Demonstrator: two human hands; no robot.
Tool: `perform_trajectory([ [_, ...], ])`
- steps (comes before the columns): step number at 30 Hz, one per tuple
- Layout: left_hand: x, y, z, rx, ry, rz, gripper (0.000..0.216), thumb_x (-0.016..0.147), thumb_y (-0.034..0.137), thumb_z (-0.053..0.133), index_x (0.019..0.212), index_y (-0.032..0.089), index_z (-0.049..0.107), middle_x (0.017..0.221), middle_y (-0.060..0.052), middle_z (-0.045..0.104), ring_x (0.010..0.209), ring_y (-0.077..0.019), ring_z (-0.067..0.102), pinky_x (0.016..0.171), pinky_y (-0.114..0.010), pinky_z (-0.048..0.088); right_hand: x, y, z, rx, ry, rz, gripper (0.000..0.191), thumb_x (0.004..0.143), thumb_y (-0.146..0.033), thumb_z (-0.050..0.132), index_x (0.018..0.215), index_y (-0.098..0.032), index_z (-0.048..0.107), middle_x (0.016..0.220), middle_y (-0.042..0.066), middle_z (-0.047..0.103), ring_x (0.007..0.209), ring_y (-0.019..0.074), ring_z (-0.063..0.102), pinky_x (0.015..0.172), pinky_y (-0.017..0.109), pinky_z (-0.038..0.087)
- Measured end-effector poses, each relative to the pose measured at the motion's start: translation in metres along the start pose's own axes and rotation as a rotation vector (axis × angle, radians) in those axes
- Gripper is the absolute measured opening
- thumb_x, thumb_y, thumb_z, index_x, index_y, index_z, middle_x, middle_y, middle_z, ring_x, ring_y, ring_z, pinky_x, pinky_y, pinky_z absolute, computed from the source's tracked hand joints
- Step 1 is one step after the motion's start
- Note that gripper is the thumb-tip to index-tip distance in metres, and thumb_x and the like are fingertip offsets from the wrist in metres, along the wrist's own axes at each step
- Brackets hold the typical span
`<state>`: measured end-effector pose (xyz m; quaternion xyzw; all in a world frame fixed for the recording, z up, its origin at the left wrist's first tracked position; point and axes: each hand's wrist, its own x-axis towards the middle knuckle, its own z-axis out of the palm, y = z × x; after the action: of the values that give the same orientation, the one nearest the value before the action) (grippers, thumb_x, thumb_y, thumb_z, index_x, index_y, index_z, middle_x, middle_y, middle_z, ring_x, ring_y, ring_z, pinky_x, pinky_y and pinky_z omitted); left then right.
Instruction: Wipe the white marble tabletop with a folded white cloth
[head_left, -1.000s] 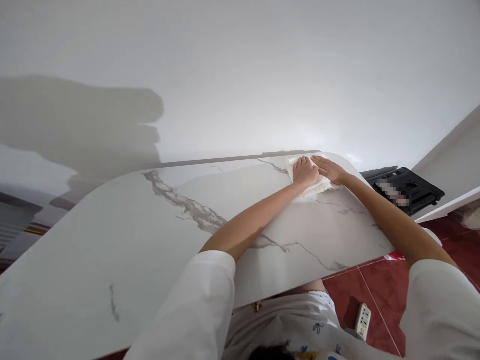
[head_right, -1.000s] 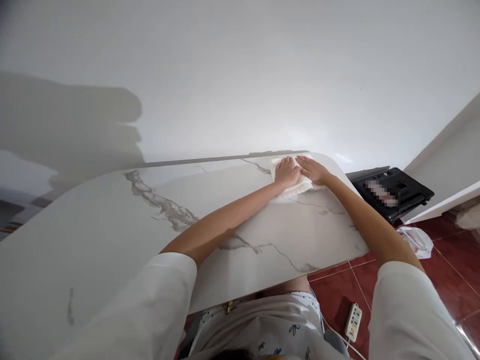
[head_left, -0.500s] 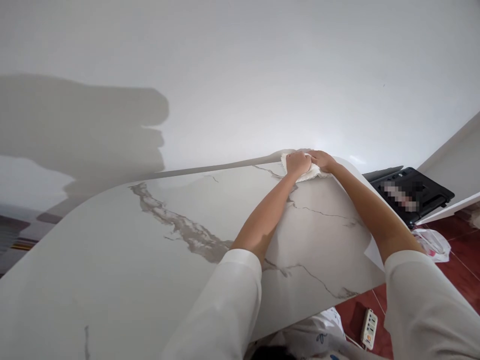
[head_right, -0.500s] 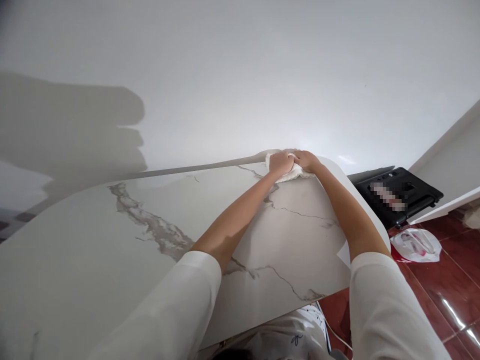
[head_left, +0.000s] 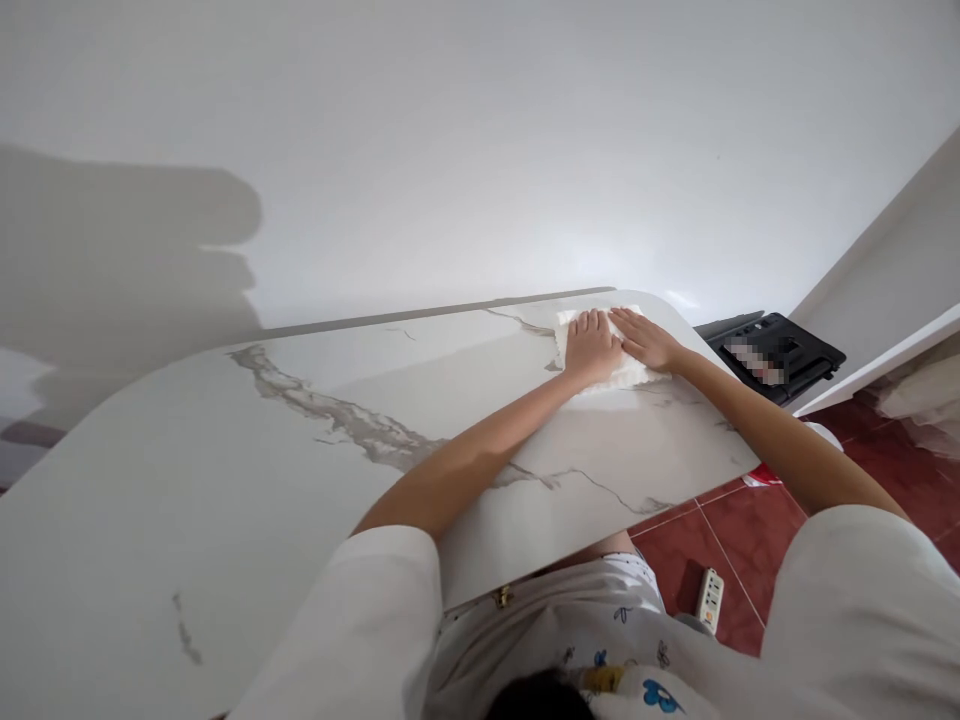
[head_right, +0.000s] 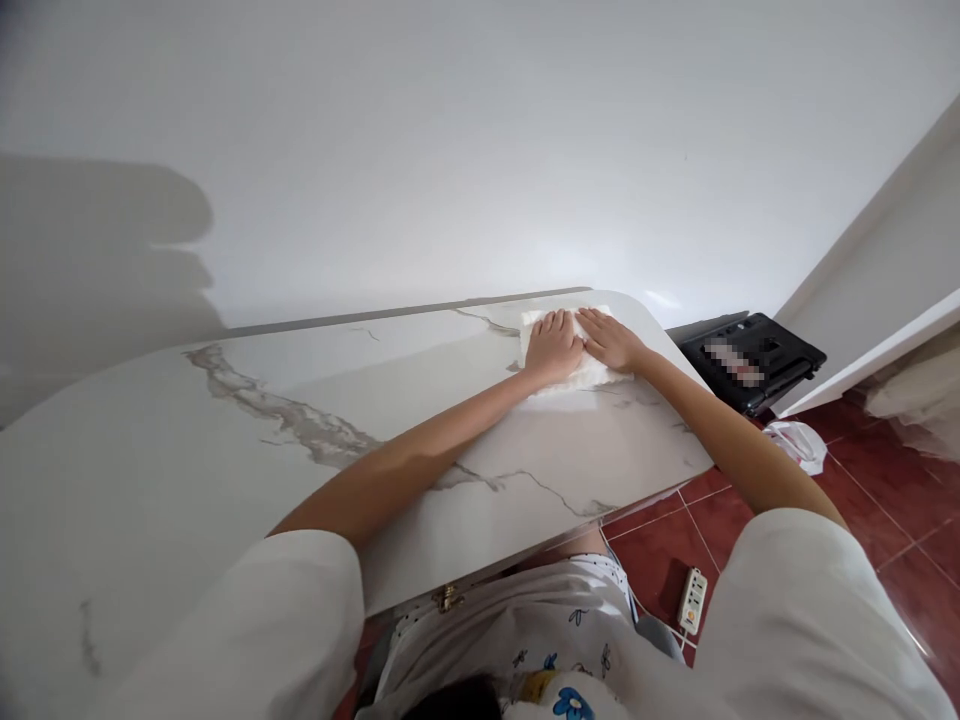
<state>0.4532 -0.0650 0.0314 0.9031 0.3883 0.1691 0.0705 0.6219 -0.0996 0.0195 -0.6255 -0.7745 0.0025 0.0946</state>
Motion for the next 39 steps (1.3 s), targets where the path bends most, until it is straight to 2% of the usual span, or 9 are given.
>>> perform_trajectory([
  [4,-0.049,0.024,-0.011,-0.075,-0.086,0.002,0.058,0.093,0.026,0.026,0.146,0.002,0.027,0.154,-0.014,0.027,0.144,-0.0247,0.02,0.118,-0.039,0.015,-0.055,-0.031,-0.008,-0.018,-0.008,-0.002,0.066,0.097,-0.05,0.018,0.151,-0.013,0.02,0.157,0.01,0.019,0.145,0.0268,0.013,0.118,0.048,0.018],
  [7,-0.085,0.042,-0.02,-0.13,-0.137,-0.009,0.061,0.091,0.027,0.029,0.147,0.003,0.025,0.156,-0.012,0.023,0.145,-0.0233,0.016,0.119,-0.037,0.012,-0.093,-0.054,-0.014,-0.026,0.004,-0.044,0.063,0.098,-0.048,0.02,0.152,-0.017,0.017,0.157,0.008,0.019,0.145,0.0254,0.014,0.118,0.048,0.02],
  [11,-0.119,0.065,-0.027,-0.191,-0.202,-0.023,0.062,0.089,0.027,0.031,0.147,0.004,0.024,0.157,-0.012,0.019,0.146,-0.0231,0.012,0.119,-0.039,0.012,-0.131,-0.069,-0.021,-0.013,0.013,-0.096,0.061,0.098,-0.047,0.022,0.153,-0.021,0.012,0.157,0.007,0.02,0.144,0.0242,0.015,0.117,0.049,0.021],
  [15,-0.125,0.088,-0.025,-0.241,-0.243,-0.046,0.065,0.088,0.025,0.032,0.148,0.003,0.02,0.158,-0.013,0.016,0.146,-0.0238,0.008,0.119,-0.039,0.01,-0.153,-0.056,-0.026,0.026,0.017,-0.143,0.062,0.098,-0.048,0.024,0.153,-0.021,0.012,0.157,0.007,0.021,0.144,0.0255,0.017,0.117,0.051,0.022],
  [20,-0.106,0.114,-0.015,-0.288,-0.225,-0.008,0.065,0.088,0.025,0.031,0.147,-0.001,0.02,0.157,-0.016,0.017,0.146,-0.0253,0.008,0.12,-0.039,0.008,-0.163,-0.017,-0.031,0.045,0.025,-0.119,0.064,0.097,-0.051,0.027,0.152,-0.022,0.016,0.156,0.006,0.023,0.143,0.0266,0.019,0.117,0.052,0.022],
  [24,-0.084,0.119,-0.006,-0.287,-0.183,-0.001,0.064,0.089,0.026,0.03,0.146,-0.001,0.023,0.156,-0.016,0.02,0.146,-0.0252,0.011,0.12,-0.04,0.01,-0.153,0.009,-0.032,0.036,0.016,-0.103,0.065,0.096,-0.053,0.025,0.152,-0.022,0.016,0.156,0.006,0.024,0.143,0.0265,0.021,0.117,0.053,0.022],
  [28,-0.051,0.11,0.005,-0.261,-0.126,0.005,0.062,0.089,0.026,0.031,0.146,0.003,0.025,0.156,-0.014,0.023,0.145,-0.0232,0.014,0.119,-0.04,0.012,-0.125,0.034,-0.031,0.011,-0.003,-0.07,0.066,0.094,-0.055,0.022,0.152,-0.022,0.019,0.156,0.004,0.023,0.143,0.027,0.02,0.118,0.052,0.02],
  [35,0.01,0.076,0.011,-0.168,-0.106,-0.025,0.058,0.092,0.024,0.025,0.146,0.002,0.027,0.155,-0.012,0.026,0.144,-0.022,0.019,0.118,-0.034,0.013,-0.047,0.063,-0.033,-0.019,-0.151,0.024,0.063,0.094,-0.047,0.025,0.151,-0.02,0.022,0.157,0.003,0.021,0.143,0.0272,0.017,0.118,0.048,0.019],
  [39,0.038,0.047,0.013,-0.139,-0.08,-0.087,0.059,0.093,0.026,0.024,0.146,-0.001,0.025,0.155,-0.014,0.024,0.144,-0.0237,0.018,0.118,-0.035,0.012,0.006,0.066,-0.02,-0.004,-0.112,0.052,0.059,0.094,-0.04,0.022,0.15,-0.021,0.027,0.155,0.002,0.025,0.144,0.0268,0.016,0.118,0.05,0.019],
])
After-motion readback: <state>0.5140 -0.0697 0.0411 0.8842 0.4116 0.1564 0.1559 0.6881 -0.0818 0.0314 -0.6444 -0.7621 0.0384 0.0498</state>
